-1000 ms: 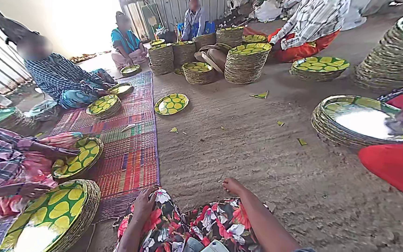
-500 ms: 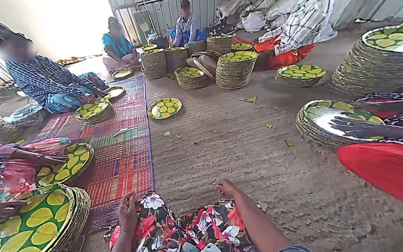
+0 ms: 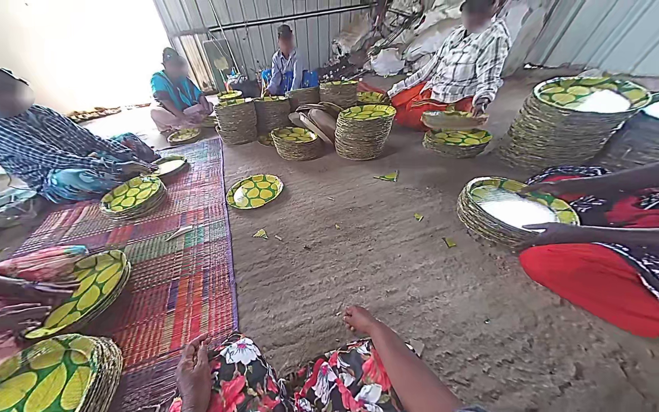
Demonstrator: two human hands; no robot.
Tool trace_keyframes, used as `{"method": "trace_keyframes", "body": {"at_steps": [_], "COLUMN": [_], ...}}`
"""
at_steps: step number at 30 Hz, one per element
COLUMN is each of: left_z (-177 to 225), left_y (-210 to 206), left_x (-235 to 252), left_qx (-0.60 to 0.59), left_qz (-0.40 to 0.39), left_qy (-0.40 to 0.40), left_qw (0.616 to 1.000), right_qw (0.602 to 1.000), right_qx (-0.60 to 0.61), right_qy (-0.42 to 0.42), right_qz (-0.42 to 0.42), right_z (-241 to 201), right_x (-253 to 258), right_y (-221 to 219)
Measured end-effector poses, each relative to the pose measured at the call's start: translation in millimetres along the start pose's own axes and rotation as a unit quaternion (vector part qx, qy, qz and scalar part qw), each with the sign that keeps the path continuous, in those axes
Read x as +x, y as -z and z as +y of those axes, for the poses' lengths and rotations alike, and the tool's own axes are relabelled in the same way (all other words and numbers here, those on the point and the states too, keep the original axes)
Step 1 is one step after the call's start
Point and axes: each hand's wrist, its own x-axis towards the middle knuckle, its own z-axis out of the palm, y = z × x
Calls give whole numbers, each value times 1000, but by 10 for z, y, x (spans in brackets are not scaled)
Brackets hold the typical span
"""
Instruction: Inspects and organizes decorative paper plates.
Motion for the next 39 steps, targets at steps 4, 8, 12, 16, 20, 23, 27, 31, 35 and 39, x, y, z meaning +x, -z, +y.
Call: {"method": "trace_keyframes", "body": {"at_steps": [4, 8, 12, 16, 20, 23, 27, 31, 35, 39], "left_z": [18, -58, -113, -107, -101, -111, -103, -108, -146, -103], "left_y": [-9, 57, 116, 130, 124, 151, 170, 182, 188, 199], "left_x": [-7, 16, 35, 47, 42, 53, 46, 39, 41, 11], "left_qx": [9, 4, 4, -4, -24, -31, -49, -52, -66, -66], "left_qz": [-5, -9, -6, -22, -23, -30, -35, -31, -31, -34], "left_qy": [2, 5, 26, 36, 27, 16, 26, 32, 25, 24], "left_qw": [1000, 1000, 1000, 999, 999, 999, 998, 998, 997, 997], "right_qw": [1000, 1000, 1000, 1000, 998, 997, 997, 997, 997, 993], "right_qx": [7, 2, -7, -4, -9, -18, -12, -12, -19, -68], "right_qy": [1, 1, 7, 14, 28, 37, 42, 42, 42, 48], "right_qz": [-2, -3, 3, 17, 50, 61, 56, 59, 65, 78], "right_z": [6, -11, -25, -29, -36, -38, -20, -20, -41, -122], "right_x": [8, -4, -29, -24, -91, -128, -182, -218, -260, -382], "right_y": [10, 19, 29, 31, 69, 80, 64, 42, 37, 23]}}
